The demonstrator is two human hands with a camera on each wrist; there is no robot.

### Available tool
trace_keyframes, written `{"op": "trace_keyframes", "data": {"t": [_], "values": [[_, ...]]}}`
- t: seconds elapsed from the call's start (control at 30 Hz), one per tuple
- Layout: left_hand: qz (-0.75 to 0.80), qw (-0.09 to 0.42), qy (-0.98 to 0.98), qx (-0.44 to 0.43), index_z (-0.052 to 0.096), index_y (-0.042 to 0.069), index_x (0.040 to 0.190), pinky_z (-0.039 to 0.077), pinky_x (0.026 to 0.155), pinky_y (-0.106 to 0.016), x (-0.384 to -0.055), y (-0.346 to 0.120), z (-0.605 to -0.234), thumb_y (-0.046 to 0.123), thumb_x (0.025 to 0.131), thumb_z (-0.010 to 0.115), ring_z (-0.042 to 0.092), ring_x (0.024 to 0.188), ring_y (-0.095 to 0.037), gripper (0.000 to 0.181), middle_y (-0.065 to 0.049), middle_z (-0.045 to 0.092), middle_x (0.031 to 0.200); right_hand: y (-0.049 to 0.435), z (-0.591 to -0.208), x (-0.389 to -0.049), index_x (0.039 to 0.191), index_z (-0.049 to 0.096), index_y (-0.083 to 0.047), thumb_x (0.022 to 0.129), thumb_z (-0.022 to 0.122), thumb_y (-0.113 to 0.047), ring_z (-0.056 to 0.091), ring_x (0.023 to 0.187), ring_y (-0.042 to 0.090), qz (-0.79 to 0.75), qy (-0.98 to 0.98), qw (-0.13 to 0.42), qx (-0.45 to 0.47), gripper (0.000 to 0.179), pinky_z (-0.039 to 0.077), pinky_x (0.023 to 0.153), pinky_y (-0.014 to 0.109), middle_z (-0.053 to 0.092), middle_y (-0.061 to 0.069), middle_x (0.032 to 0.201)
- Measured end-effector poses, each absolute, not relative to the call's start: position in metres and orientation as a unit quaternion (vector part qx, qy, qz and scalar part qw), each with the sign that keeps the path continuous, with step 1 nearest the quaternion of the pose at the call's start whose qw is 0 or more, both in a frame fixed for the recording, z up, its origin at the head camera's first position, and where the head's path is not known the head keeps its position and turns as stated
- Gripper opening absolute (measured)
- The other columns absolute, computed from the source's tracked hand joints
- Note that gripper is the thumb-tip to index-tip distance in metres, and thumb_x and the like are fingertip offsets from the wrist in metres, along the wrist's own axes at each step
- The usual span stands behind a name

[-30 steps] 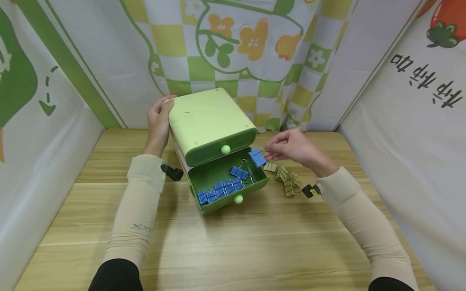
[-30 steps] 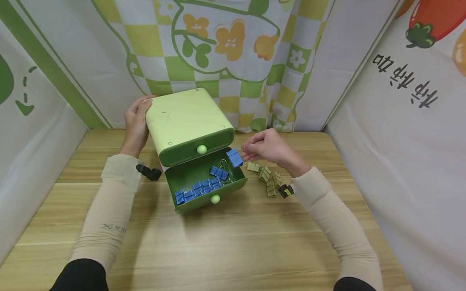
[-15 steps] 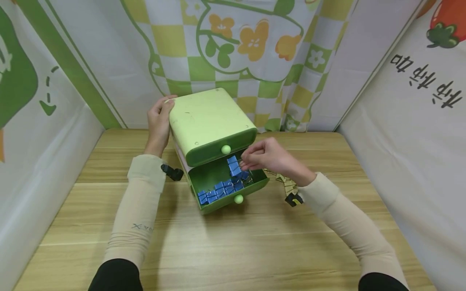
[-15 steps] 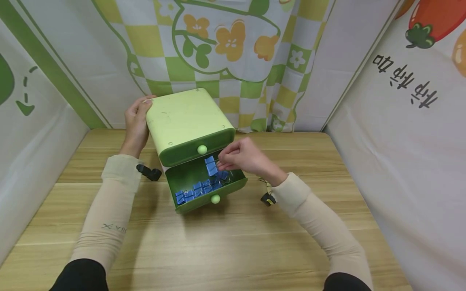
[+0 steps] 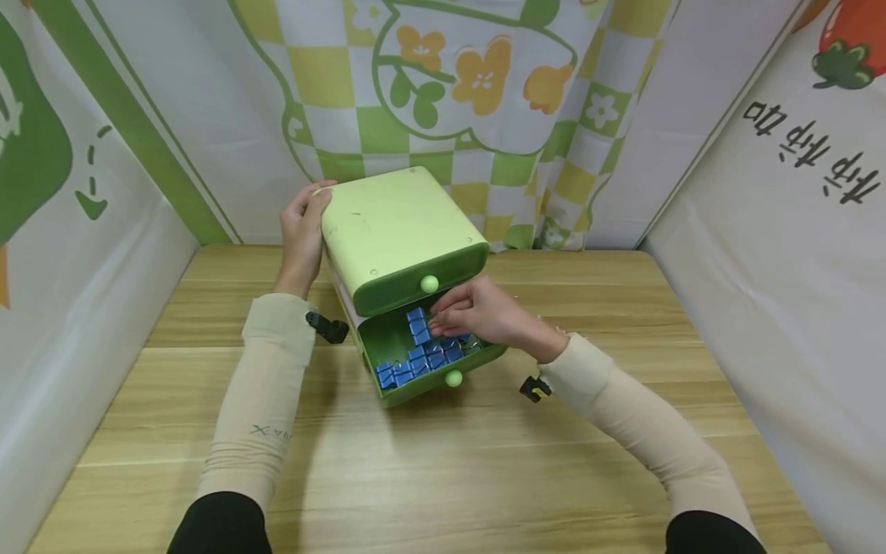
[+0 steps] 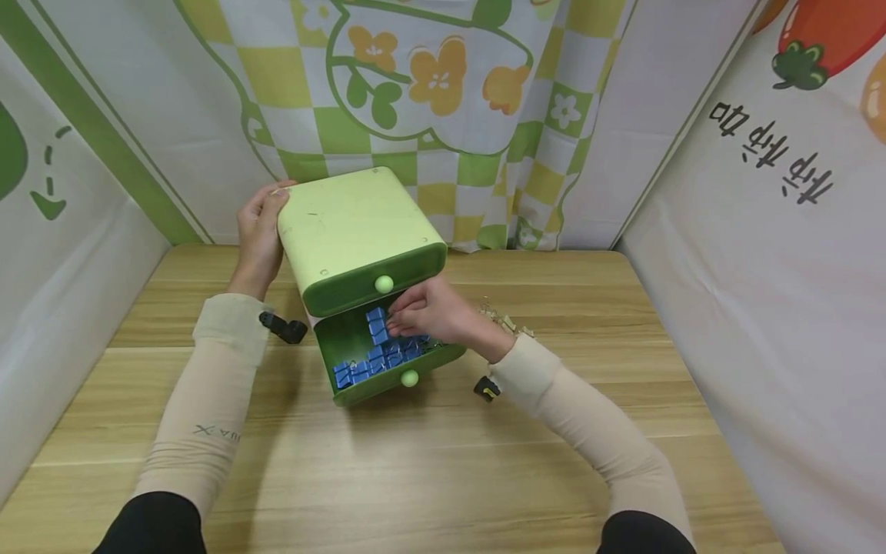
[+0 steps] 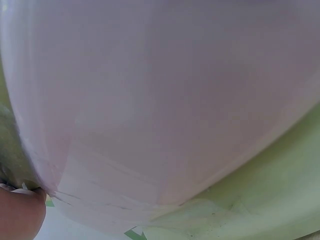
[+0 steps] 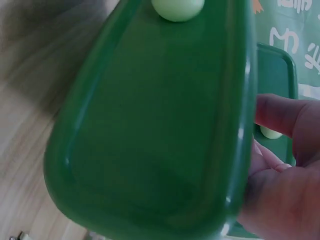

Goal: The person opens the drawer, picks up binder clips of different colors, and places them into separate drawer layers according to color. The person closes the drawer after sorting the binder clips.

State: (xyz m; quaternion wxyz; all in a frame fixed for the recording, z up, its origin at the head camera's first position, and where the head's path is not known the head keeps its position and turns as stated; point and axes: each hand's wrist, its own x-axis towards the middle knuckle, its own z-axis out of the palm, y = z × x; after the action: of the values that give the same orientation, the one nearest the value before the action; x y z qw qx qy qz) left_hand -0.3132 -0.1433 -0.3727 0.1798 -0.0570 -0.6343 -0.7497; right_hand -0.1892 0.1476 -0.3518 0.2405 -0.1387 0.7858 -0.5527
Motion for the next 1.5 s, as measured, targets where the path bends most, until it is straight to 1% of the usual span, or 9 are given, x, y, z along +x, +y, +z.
{"op": "trace_keyframes", "data": {"t": [0.27,0.37,0.63,0.77,0.97,1.13,1.27,1.37,1.5], "values": [[-0.750,0.180,-0.635,-0.052,0.072,0.006,0.131,0.044,0.111,-0.025,-0.313,-0.144,-0.371,0.030,0.106,0.060,0.054,0.135,-0.016,0.037,0.001,0.067,0.135,0.138,-0.359,-0.195,0.127,0.067,0.013,0.105,0.061,-0.001,0.079,0.106,0.032,-0.543,0.784,0.264,-0.144,0.028,0.064,0.091,0.036,0.077,0.028,0.114],[-0.751,0.178,-0.634,-0.053,0.072,0.005,0.132,0.045,0.110,-0.026,-0.313,-0.144,-0.371,0.030,0.106,0.060,0.055,0.134,-0.016,0.038,0.000,0.067,0.135,0.137,-0.362,-0.198,0.126,0.068,0.014,0.104,0.062,-0.001,0.080,0.103,0.031,-0.534,0.791,0.259,-0.149,0.027,0.064,0.089,0.034,0.077,0.028,0.113],[-0.752,0.176,-0.632,-0.058,0.072,0.005,0.131,0.046,0.105,-0.024,-0.311,-0.143,-0.372,0.029,0.106,0.060,0.056,0.131,-0.015,0.036,0.000,0.068,0.133,0.149,-0.354,-0.195,0.111,0.075,0.011,0.099,0.071,-0.004,0.080,0.093,0.036,-0.481,0.835,0.186,-0.189,0.019,0.066,0.083,0.040,0.079,0.026,0.103],[-0.752,0.176,-0.633,-0.058,0.072,0.005,0.132,0.047,0.103,-0.023,-0.311,-0.143,-0.373,0.029,0.106,0.060,0.057,0.129,-0.014,0.037,0.000,0.067,0.133,0.163,-0.341,-0.186,0.104,0.079,0.004,0.098,0.075,-0.012,0.081,0.088,0.035,-0.435,0.865,0.138,-0.208,0.018,0.066,0.078,0.040,0.081,0.019,0.095],[-0.755,0.178,-0.629,-0.060,0.071,0.004,0.132,0.048,0.101,-0.022,-0.312,-0.143,-0.373,0.029,0.106,0.060,0.058,0.126,-0.014,0.038,-0.001,0.068,0.133,0.182,-0.330,-0.166,0.093,0.083,-0.006,0.097,0.077,-0.020,0.078,0.075,0.028,-0.359,0.901,0.081,-0.228,0.016,0.059,0.062,0.029,0.080,0.005,0.080],[-0.756,0.180,-0.627,-0.061,0.071,0.003,0.132,0.048,0.101,-0.022,-0.312,-0.143,-0.373,0.028,0.106,0.060,0.058,0.126,-0.014,0.037,-0.002,0.068,0.133,0.184,-0.328,-0.142,0.093,0.083,-0.011,0.097,0.079,-0.025,0.075,0.071,0.011,-0.322,0.919,0.046,-0.223,0.015,0.060,0.064,0.024,0.081,0.002,0.083],[-0.756,0.175,-0.627,-0.060,0.071,0.004,0.132,0.048,0.103,-0.022,-0.312,-0.142,-0.373,0.028,0.106,0.061,0.057,0.129,-0.015,0.038,-0.002,0.068,0.134,0.181,-0.329,-0.123,0.094,0.083,-0.012,0.096,0.079,-0.022,0.073,0.071,0.003,-0.307,0.923,0.004,-0.232,0.011,0.060,0.065,0.021,0.080,-0.002,0.084],[-0.756,0.174,-0.628,-0.056,0.071,0.004,0.132,0.047,0.106,-0.022,-0.312,-0.142,-0.373,0.029,0.106,0.060,0.056,0.132,-0.015,0.037,-0.001,0.068,0.135,0.179,-0.332,-0.110,0.092,0.082,-0.011,0.095,0.080,-0.020,0.070,0.067,0.000,-0.299,0.919,0.007,-0.255,0.009,0.058,0.062,0.018,0.079,-0.003,0.082],[-0.754,0.177,-0.630,-0.054,0.072,0.006,0.131,0.046,0.108,-0.023,-0.311,-0.142,-0.371,0.029,0.106,0.060,0.055,0.134,-0.016,0.036,-0.001,0.068,0.135,0.175,-0.347,-0.098,0.089,0.082,-0.012,0.095,0.080,-0.021,0.069,0.066,-0.003,-0.288,0.918,0.037,-0.270,0.012,0.056,0.060,0.015,0.080,-0.003,0.080]]}}
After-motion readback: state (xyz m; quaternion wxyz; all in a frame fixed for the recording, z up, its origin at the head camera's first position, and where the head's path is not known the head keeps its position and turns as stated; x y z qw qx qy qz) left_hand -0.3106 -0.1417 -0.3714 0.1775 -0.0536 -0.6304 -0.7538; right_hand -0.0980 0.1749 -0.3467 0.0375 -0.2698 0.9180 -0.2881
